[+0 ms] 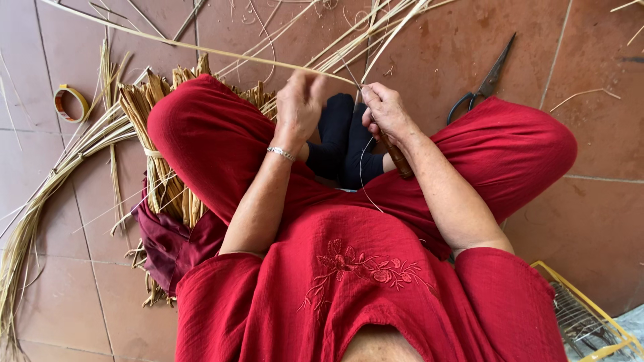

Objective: The person sits on the floor and uses a knife to split long dried plant fibers into thinner strands. They hold the fiber with one hand and draw the knife along its length to separate it, discarding the shavings onto the floor.

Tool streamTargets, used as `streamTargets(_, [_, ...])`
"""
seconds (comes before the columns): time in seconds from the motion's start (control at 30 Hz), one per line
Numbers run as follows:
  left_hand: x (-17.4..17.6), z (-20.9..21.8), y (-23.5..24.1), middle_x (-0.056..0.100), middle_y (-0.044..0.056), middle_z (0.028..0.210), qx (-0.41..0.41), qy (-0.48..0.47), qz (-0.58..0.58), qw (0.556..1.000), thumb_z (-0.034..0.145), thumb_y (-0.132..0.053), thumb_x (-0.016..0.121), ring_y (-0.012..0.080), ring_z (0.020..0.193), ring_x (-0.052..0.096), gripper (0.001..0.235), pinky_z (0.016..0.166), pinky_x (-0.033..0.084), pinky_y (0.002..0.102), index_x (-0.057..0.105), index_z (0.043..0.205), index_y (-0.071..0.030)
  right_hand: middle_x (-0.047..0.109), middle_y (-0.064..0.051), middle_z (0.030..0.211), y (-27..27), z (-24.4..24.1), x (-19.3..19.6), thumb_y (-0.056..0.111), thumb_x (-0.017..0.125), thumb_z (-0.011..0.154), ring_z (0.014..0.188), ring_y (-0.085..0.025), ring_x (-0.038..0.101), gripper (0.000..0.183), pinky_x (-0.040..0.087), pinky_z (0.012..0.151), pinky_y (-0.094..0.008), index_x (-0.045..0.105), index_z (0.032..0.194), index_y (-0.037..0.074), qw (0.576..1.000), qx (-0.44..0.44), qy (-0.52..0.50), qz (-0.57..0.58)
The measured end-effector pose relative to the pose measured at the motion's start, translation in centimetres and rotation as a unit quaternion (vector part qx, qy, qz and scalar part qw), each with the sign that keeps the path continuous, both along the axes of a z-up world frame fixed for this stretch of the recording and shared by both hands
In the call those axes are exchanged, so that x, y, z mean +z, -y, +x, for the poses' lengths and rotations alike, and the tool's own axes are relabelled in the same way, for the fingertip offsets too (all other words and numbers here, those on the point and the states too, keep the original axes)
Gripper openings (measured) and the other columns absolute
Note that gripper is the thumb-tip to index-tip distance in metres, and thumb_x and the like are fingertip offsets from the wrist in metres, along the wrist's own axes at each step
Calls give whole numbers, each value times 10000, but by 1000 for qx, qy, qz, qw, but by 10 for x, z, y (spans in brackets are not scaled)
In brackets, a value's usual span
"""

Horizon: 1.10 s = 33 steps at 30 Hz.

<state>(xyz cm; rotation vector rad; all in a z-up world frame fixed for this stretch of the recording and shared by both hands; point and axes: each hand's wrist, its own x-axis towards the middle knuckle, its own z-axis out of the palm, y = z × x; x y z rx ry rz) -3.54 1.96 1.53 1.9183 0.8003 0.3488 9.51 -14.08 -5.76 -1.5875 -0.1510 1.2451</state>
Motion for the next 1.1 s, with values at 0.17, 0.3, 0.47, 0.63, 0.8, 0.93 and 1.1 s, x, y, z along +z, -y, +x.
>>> streamTargets(0.17, [41, -2, 33, 706, 123, 884, -205, 92, 44, 973, 978, -122, 755, 248, 768, 738, 98, 703, 600, 373, 714, 1032, -52, 649, -126, 702, -1, 32, -9, 370, 565, 1094, 520, -218, 584, 322, 474, 451, -369, 658, 1284, 127, 959, 88, 268, -10])
streamTargets(0.3, [39, 50, 33, 640, 169, 1239, -312, 196, 247, 896, 918, -52, 705, 316, 1114, 685, 315, 960, 578, 421, 650, 1226, -21, 746, -194, 870, -4, 37, -9, 367, 697, 921, 735, -384, 722, 381, 573, 616, -515, 628, 1227, 150, 753, 144, 642, -11])
streamTargets(0.47, [11, 91, -12, 702, 208, 1067, -237, -72, 379, 892, 896, -226, 731, 362, 912, 706, 372, 773, 565, 474, 623, 1185, -18, 730, -224, 911, 0, 44, 32, 303, 616, 1068, 863, -430, 710, 429, 541, 753, -575, 527, 1460, 151, 823, 110, 533, -162])
streamTargets(0.63, [-2, 89, -21, 732, 163, 824, -191, -28, 140, 971, 1027, -216, 691, 348, 760, 696, 172, 685, 529, 457, 711, 1109, -66, 697, -232, 1088, 11, 57, 76, 154, 699, 1036, 923, -389, 716, 655, 591, 760, -474, 327, 1566, 57, 714, -6, 697, 66])
streamTargets(0.8, [12, 95, -14, 687, 104, 717, -154, 62, 11, 986, 977, -197, 730, 165, 606, 609, 173, 594, 514, 316, 724, 1076, -56, 572, -72, 748, 22, 69, 94, 116, 727, 1041, 664, -281, 658, 739, 536, 639, -421, 218, 1577, 86, 815, -15, 579, 24])
streamTargets(0.93, [27, 92, -3, 642, 93, 676, -155, 79, 18, 985, 986, -160, 736, 109, 588, 526, 118, 562, 466, 287, 733, 1035, -53, 565, -77, 733, 28, 79, 97, 138, 730, 1079, 634, -281, 632, 716, 515, 612, -416, 209, 1565, 70, 811, -25, 584, 25])
streamTargets(1.1, [40, 85, 0, 647, 85, 657, -159, 78, 38, 984, 984, -145, 730, 94, 560, 559, 97, 543, 465, 289, 730, 1006, -50, 608, -92, 796, 44, 104, 90, 118, 677, 1132, 688, -254, 642, 658, 514, 642, -393, 205, 1589, 79, 786, -71, 613, 38])
